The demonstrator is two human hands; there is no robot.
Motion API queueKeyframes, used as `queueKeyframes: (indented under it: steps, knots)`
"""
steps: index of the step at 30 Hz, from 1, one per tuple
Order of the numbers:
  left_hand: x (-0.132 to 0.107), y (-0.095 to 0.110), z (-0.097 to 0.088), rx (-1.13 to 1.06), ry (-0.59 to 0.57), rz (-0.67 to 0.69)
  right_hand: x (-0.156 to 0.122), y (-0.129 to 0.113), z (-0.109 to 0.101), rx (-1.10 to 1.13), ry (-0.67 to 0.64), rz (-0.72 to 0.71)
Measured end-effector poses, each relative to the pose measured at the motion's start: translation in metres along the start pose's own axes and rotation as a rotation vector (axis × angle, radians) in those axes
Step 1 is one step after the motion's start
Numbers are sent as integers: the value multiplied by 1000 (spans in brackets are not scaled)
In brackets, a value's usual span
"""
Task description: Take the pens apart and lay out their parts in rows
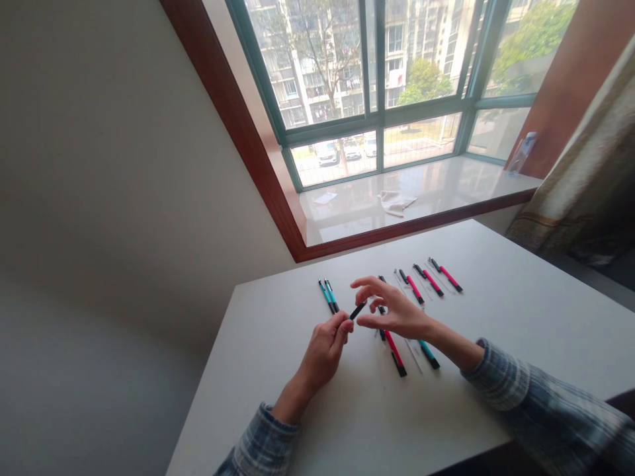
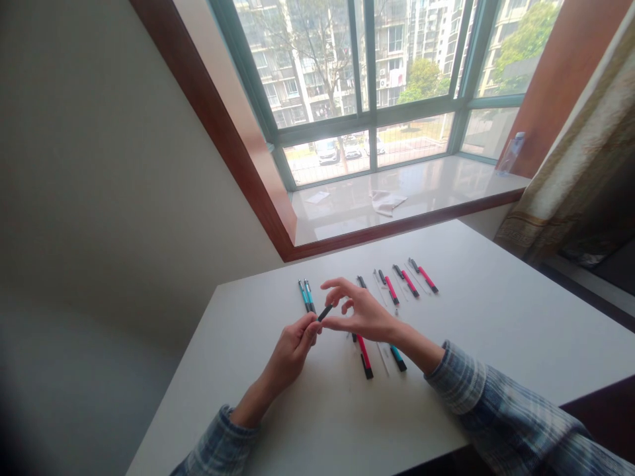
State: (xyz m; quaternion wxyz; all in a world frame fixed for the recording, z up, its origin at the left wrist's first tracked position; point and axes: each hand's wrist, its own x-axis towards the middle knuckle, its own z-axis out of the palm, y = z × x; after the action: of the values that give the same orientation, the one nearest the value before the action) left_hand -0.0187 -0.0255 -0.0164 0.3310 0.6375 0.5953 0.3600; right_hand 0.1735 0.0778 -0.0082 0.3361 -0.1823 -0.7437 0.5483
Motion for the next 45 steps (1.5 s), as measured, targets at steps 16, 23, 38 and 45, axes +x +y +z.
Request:
queueKeyframes:
  steps: [16, 23, 38, 45]
  knots:
    - [1, -5, 6, -61, -54, 1, 2, 8, 4, 219, -10, 31]
    - [0, -1, 6, -95, -28, -28, 3, 11, 3, 245, 68, 73]
    - [1, 4, 6, -120, 9, -35, 1, 2, 0, 299, -14, 83]
    - [1, 5, 7, -123, -22, -66, 3, 12, 1, 439, 44, 109]
